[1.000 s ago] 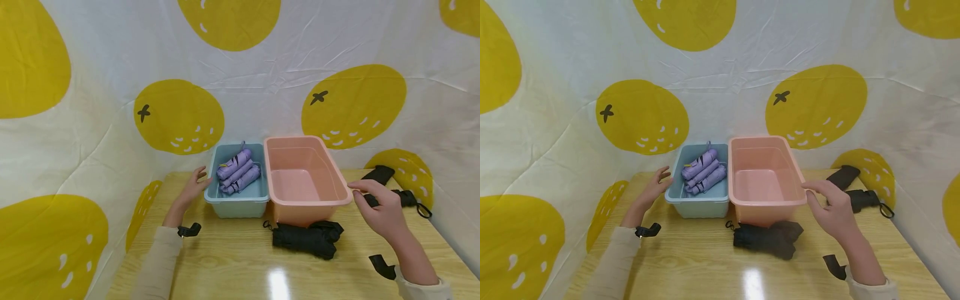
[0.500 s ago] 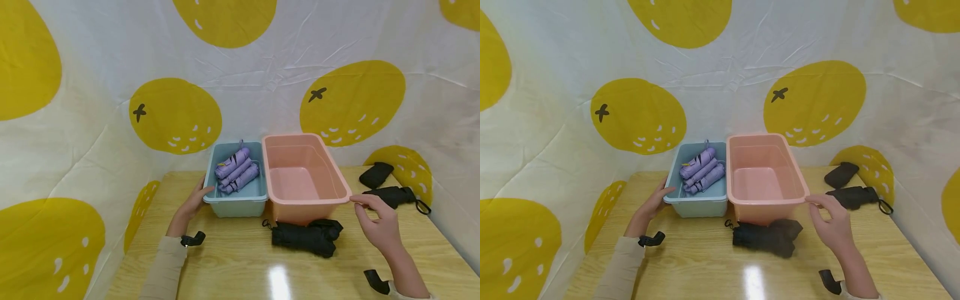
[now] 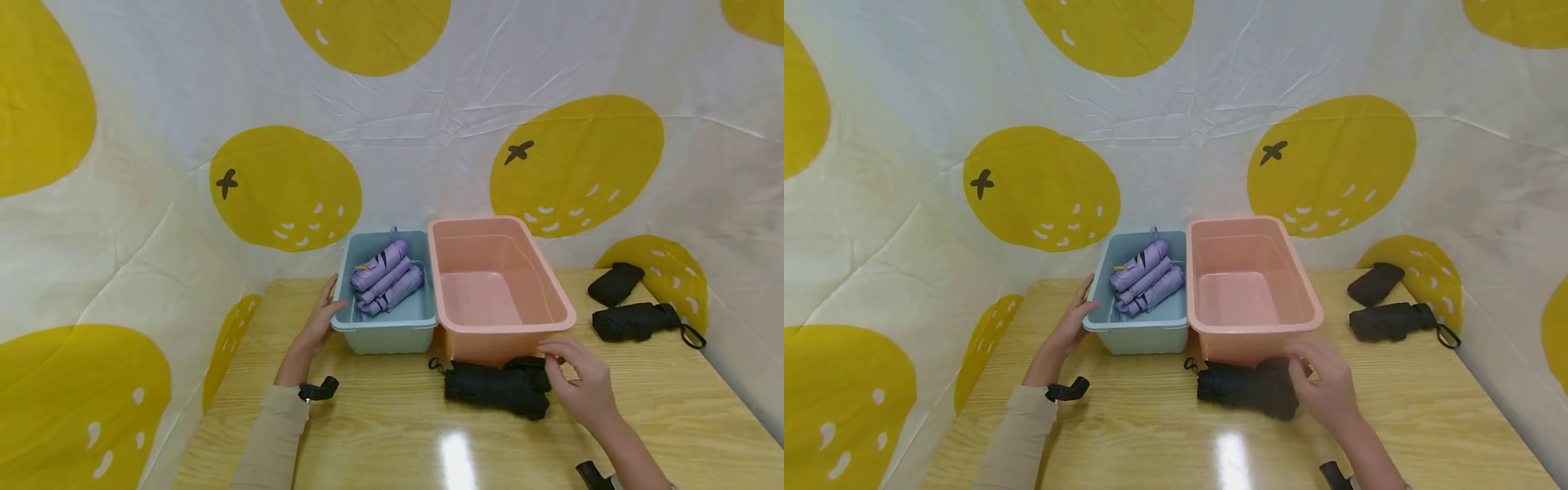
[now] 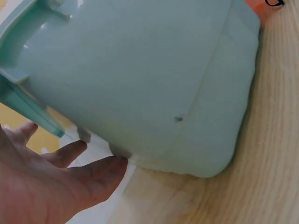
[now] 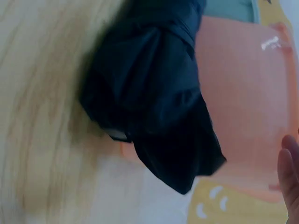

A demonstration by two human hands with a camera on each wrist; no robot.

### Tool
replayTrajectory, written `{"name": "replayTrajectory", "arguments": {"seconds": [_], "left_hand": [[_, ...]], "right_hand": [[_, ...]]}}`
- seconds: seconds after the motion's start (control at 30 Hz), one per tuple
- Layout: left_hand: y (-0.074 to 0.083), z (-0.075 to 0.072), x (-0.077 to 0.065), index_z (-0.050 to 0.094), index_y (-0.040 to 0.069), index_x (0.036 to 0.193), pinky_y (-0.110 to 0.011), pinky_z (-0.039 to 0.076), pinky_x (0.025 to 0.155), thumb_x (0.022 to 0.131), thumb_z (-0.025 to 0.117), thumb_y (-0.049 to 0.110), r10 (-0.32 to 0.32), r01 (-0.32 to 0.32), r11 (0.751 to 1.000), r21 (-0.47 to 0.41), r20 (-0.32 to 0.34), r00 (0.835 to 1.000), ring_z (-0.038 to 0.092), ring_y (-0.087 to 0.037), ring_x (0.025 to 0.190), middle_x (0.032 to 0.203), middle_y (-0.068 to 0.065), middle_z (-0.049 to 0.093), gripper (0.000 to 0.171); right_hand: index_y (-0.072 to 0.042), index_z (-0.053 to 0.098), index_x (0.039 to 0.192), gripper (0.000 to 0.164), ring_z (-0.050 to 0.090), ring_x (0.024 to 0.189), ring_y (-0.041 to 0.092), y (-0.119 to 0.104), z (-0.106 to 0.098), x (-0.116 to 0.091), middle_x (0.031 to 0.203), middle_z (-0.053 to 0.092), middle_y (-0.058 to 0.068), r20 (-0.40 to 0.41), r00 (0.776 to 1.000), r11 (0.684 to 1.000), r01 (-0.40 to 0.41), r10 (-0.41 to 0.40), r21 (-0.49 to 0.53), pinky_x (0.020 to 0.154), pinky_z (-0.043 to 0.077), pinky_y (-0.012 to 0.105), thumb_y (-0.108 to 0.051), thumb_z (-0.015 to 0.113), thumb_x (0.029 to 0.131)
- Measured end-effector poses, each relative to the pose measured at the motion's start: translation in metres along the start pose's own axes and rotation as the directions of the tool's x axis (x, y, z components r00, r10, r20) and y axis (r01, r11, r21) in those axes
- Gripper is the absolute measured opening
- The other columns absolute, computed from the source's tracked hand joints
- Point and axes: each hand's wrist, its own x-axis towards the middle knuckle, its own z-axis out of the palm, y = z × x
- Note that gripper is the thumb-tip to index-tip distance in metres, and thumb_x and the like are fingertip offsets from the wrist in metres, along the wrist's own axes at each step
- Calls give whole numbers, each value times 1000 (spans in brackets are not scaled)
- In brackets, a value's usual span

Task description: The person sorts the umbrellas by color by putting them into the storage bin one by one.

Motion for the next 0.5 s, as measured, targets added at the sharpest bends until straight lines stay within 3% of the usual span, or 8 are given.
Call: {"name": "replayTrajectory", "arguments": {"seconds": [0.13, 0.23, 0.37, 0.5], "left_hand": [[2, -1, 2, 16, 34, 156, -59, 37, 98, 96, 53, 11, 11, -10, 1000, 25, -17, 1000, 38, -50, 128, 150, -26, 28, 74], [4, -1, 4, 19, 33, 155, -60, 37, 97, 97, 53, 10, 10, -9, 1000, 30, -22, 1000, 39, -50, 126, 148, -27, 30, 72], [3, 1, 5, 19, 31, 156, -60, 35, 99, 96, 51, 9, 6, -6, 1000, 18, -30, 1000, 38, -50, 128, 149, -27, 28, 71], [2, 2, 5, 17, 30, 156, -60, 33, 100, 96, 49, 9, 29, -29, 1000, 12, -22, 999, 36, -51, 128, 150, -27, 26, 71]], "right_hand": [[-7, 73, 98, 18, 59, 77, 8, 2, 12, -10, 95, 68, 8, 151, 989, 1000, -10, 7, 20, 67, 45, 15, -1, 61, 86], [-13, 72, 102, 28, 61, 84, 10, 1, 20, -16, 101, 66, 1, 283, 959, 999, -28, 34, -27, 71, 47, 17, 3, 68, 79], [-17, 70, 107, 33, 59, 95, 11, -2, 30, -24, 109, 62, -6, 465, 877, 989, -61, 117, -134, 75, 50, 27, -4, 77, 77], [-16, 67, 118, 40, 56, 106, 18, -3, 40, -26, 119, 60, -2, 590, 782, 973, -89, 201, -213, 83, 48, 43, -20, 79, 80]]}}
